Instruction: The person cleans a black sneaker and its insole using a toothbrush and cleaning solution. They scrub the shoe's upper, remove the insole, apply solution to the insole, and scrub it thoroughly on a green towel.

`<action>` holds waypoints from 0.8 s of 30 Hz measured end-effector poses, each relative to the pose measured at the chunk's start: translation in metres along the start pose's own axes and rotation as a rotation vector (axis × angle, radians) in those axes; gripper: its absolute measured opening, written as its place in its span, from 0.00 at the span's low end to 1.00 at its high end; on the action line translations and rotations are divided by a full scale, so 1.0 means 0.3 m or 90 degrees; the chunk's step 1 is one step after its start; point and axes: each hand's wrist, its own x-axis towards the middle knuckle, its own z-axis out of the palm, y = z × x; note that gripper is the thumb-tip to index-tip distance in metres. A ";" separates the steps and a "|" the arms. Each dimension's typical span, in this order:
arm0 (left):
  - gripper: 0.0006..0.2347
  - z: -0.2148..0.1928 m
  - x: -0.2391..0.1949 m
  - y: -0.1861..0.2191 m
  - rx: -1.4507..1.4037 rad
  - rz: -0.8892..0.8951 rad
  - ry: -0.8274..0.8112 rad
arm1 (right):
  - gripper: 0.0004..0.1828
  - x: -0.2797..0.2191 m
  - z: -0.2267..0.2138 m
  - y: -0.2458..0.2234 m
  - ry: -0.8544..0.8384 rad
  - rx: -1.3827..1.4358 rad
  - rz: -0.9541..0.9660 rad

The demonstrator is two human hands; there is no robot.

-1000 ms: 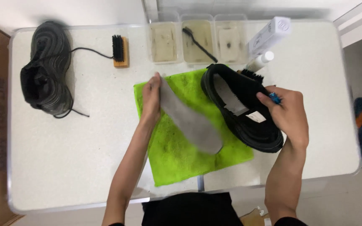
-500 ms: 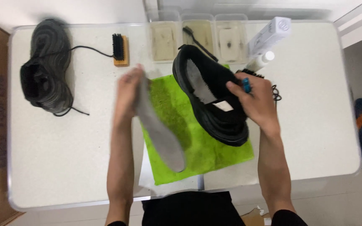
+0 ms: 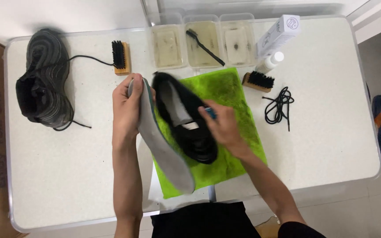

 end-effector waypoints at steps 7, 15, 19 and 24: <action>0.19 0.059 0.071 -0.238 0.164 -0.112 0.043 | 0.15 -0.023 -0.284 0.048 0.082 -0.087 -0.013; 0.17 0.097 0.127 -0.615 0.202 -0.078 -0.002 | 0.10 -0.073 -0.340 0.074 0.081 -0.082 0.123; 0.16 0.106 0.108 -0.612 0.151 -0.105 -0.040 | 0.11 -0.080 -0.348 0.032 0.054 -0.084 0.181; 0.27 0.104 0.046 -0.454 0.073 -0.068 -0.159 | 0.22 -0.078 -0.415 -0.106 -0.109 -0.234 0.241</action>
